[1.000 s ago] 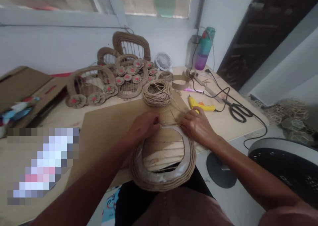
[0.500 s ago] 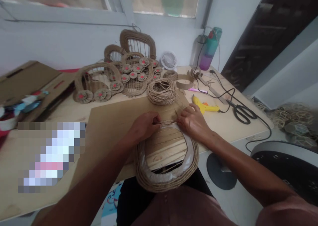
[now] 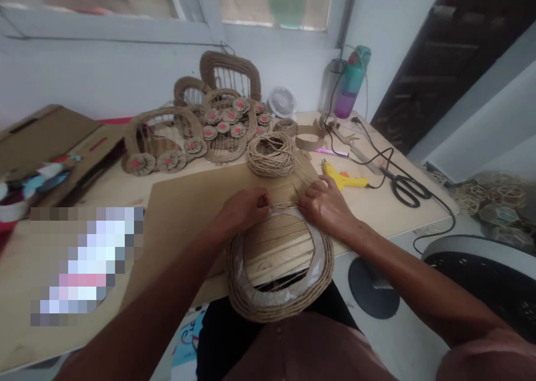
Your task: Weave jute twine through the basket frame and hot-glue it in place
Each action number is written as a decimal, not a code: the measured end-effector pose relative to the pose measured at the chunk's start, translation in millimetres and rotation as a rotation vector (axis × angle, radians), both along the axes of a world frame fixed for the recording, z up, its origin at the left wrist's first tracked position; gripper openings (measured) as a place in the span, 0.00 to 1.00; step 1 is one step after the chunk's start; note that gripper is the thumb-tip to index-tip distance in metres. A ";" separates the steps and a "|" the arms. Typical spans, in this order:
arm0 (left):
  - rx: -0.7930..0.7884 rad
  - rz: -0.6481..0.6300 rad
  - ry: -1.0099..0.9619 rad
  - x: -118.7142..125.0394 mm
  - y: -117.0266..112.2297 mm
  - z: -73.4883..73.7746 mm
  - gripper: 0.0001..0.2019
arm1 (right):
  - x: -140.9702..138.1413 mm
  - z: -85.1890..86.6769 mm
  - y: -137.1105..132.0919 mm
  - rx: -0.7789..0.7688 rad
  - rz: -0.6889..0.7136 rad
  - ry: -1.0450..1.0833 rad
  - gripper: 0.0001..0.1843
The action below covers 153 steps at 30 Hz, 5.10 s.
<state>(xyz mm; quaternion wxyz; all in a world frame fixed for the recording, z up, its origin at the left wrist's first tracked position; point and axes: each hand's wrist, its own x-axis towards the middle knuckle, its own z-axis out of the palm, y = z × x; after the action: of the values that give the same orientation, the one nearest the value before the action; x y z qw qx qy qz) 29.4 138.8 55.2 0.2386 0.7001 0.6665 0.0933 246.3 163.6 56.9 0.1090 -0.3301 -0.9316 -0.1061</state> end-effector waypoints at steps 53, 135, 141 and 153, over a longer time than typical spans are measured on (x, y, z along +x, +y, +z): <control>0.020 0.063 -0.067 -1.6 -11.1 -1.1 0.03 | -26.0 -0.3 -3.6 -0.038 0.086 -0.045 0.09; 0.537 -0.015 0.327 -31.6 -156.0 -55.4 0.30 | -87.0 12.6 39.9 -0.475 0.317 0.101 0.19; 0.501 -0.037 0.348 -33.6 -152.7 -51.3 0.33 | -36.5 16.8 27.5 -0.420 0.297 0.127 0.16; 0.479 -0.102 0.355 -28.1 -117.6 -56.1 0.35 | 0.9 12.3 35.2 -0.318 0.358 -0.052 0.13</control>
<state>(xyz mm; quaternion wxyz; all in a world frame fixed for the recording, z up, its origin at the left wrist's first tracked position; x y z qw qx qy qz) 1.3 21.1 -0.9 -0.0491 0.7744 0.6208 0.1118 247.2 198.7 69.3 0.0486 -0.1700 -0.9827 0.0543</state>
